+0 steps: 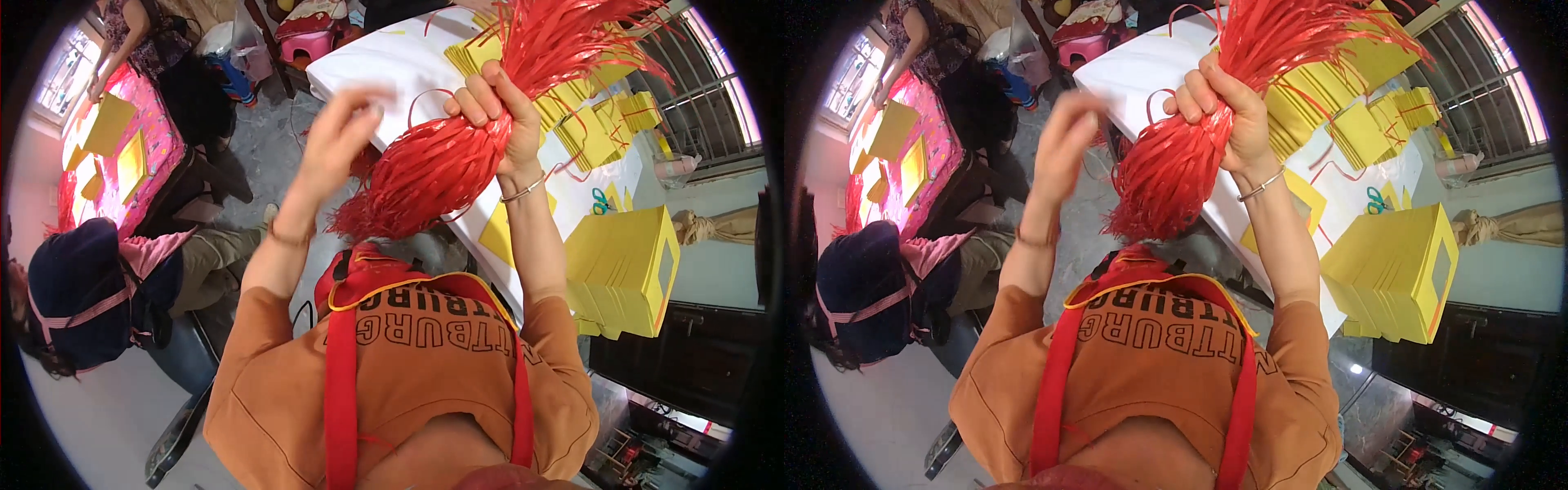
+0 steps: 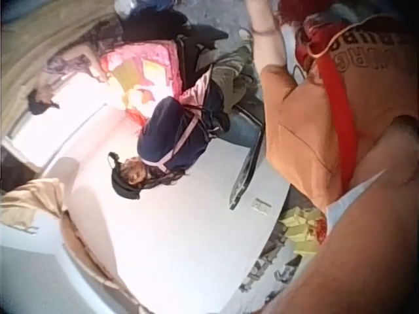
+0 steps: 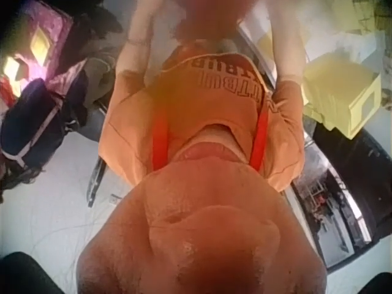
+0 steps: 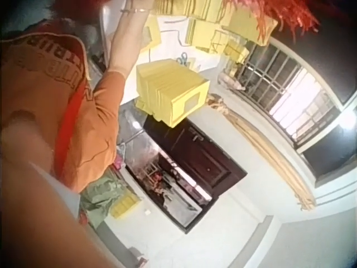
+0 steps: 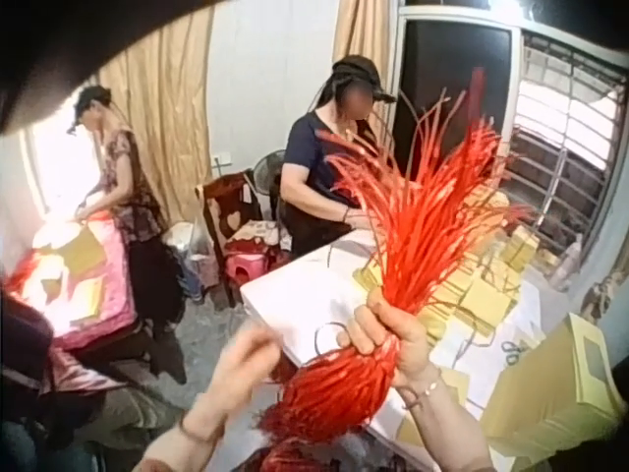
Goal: Folding sheets of joss paper and tying them into bundles using red plastic ribbon.
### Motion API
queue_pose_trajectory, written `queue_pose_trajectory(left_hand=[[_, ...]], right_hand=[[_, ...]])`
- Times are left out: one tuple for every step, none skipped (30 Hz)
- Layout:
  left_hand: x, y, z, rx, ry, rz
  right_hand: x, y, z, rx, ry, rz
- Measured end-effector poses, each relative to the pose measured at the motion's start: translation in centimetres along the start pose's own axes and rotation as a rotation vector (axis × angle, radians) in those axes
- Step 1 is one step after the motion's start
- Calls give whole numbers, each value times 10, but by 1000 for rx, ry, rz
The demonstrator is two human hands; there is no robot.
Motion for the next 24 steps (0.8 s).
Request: queue_pose_trajectory(left_hand=[[-20,7,-6,98,43,-128],[-27,0,-22,81,-57,-115],[-27,-2,-42,66,-209,-128],[-23,-7,-55,69,-287,-31],[-19,-10,-67,72,-370,66],[-20,-10,-71,76,-382,63],[-24,-9,-72,75,-333,39],[-25,-7,-72,76,-291,18],[-25,-8,-74,82,-311,20],[-29,-8,-69,84,-279,9],[-34,-6,-68,88,-248,-2],[-36,2,-66,34,-158,-62],[-36,6,-69,39,-177,-59],[-38,7,-68,-9,-193,-42],[-39,9,-68,-59,-207,-25],[-38,10,-74,68,-282,78],[-36,17,-76,69,-291,81],[-31,27,-86,-14,-389,-2],[-24,32,-96,-98,-486,-85],[-23,39,-101,-147,-472,-240],[-22,34,-105,-150,-475,-239],[-20,42,-107,-224,-428,-475],[-14,53,-108,-295,-383,-711],[-15,49,-110,-331,-445,-647]], right_hand=[[2,4,-2,-1,-16,-20],[3,8,-3,-7,-15,-23],[2,8,-1,2,-9,-26],[3,8,0,12,-3,-28],[4,4,1,14,3,-18],[6,2,5,-3,38,-33],[7,-1,9,-22,73,-47],[10,-4,13,-23,85,-32],[10,-4,20,-42,118,-68],[12,-3,26,-62,150,-104],[13,-5,28,-64,163,-87],[13,-7,31,-41,212,-49],[15,-11,36,-18,262,-13],[16,-14,43,68,298,-11],[16,-15,46,63,305,1],[15,-14,49,67,330,11],[16,-14,51,72,353,16],[19,-12,60,113,418,-37],[19,-12,64,109,423,-34],[17,-11,62,103,387,-20],[15,-10,58,97,350,-6],[17,-11,59,75,390,16],[18,-11,62,68,394,20],[18,-10,63,53,371,-15]])
Point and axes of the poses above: each hand's wrist, its own x-axis away from the middle knuckle, its own z-axis out of the back of the hand, y = z × x, the point moved 8 cm from there along -x, towards the middle knuckle, and after that the axes turned 15 degrees about y, right-handed, at the moved point
